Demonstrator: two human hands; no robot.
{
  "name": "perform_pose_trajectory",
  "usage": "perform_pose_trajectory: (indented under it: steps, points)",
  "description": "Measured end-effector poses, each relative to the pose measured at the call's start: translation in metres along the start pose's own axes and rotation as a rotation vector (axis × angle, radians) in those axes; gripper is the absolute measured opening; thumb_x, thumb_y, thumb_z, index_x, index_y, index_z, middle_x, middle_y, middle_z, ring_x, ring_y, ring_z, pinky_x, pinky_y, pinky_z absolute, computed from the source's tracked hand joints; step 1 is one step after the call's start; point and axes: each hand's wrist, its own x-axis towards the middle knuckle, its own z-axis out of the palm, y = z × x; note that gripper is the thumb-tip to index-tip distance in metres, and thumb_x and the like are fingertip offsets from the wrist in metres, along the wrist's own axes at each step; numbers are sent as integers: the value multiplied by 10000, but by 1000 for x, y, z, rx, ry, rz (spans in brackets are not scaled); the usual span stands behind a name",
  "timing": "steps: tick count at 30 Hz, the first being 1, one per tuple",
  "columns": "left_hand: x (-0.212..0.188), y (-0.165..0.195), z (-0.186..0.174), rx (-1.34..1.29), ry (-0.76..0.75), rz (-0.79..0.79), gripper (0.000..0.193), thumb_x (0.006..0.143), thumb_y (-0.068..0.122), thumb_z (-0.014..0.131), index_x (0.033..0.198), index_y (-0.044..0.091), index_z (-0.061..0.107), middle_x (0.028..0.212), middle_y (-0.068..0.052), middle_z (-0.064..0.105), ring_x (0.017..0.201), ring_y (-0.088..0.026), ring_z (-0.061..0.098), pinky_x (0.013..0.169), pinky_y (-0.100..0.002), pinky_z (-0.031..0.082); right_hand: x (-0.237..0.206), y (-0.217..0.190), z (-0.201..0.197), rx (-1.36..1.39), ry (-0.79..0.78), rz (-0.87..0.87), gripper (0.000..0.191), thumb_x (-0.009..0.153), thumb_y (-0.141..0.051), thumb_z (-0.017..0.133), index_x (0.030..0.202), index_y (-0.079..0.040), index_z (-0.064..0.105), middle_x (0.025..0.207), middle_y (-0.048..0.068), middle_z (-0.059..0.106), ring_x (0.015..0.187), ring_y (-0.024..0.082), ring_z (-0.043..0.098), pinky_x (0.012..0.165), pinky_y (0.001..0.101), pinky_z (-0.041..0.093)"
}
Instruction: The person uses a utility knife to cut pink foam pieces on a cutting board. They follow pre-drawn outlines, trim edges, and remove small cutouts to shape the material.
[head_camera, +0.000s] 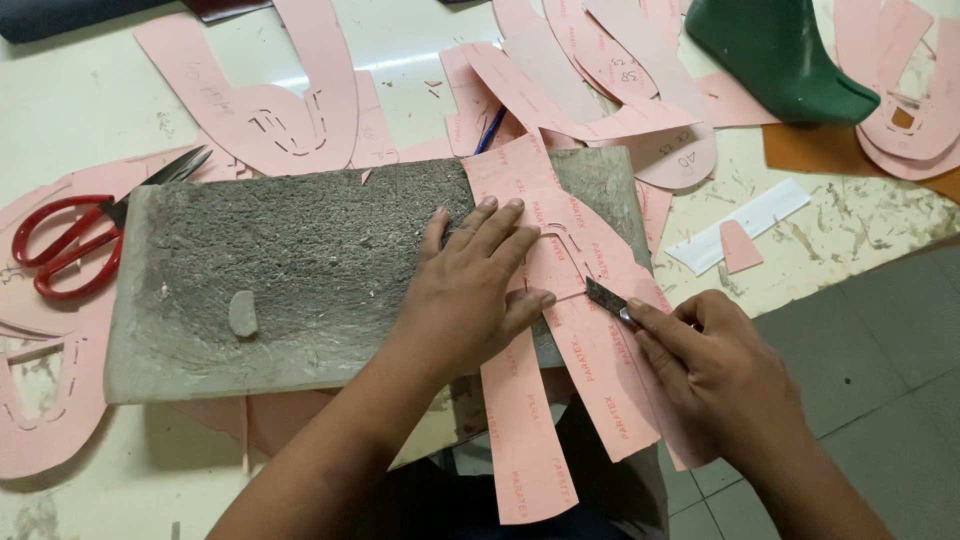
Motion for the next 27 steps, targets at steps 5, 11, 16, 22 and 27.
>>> perform_pose_trajectory:
  steps: [5,11,16,22,27]
  points:
    - [2,-2,3,9,-15,-5,689,913,577,598,1434,130,531,1561,-118,429,1474,-296,335,1206,-568,138,8,1,2,-15,-51,17,335,878,-327,702,1196,-251,770,915,51,623,744,202,637,607,369,527]
    - [3,-5,0,13,-2,10,693,913,580,603,1433,127,530,1558,-119,433,1474,-302,338,1202,-575,133,10,-5,2,-20,8,-9,343,881,-324,690,1203,-236,772,899,55,608,737,202,624,599,366,518]
    - [5,-7,1,9,17,25,684,918,570,610,1433,125,538,1559,-119,438,1479,-301,342,1208,-581,146,13,-6,2,-61,-33,33,324,896,-369,708,1178,-225,775,889,52,595,705,192,614,557,359,517]
    - [7,-9,-4,-17,12,21,684,899,553,626,1419,118,541,1548,-130,438,1471,-309,335,1199,-586,139,14,-3,1,-61,3,-2,314,891,-359,712,1167,-224,781,869,46,583,665,159,574,512,338,488]
    - [9,-10,-7,-41,-4,24,684,900,544,633,1415,104,534,1551,-129,436,1471,-302,336,1204,-575,130,23,-7,2,-138,-86,113,370,921,-382,720,1275,-286,762,905,35,604,654,184,588,484,343,505]
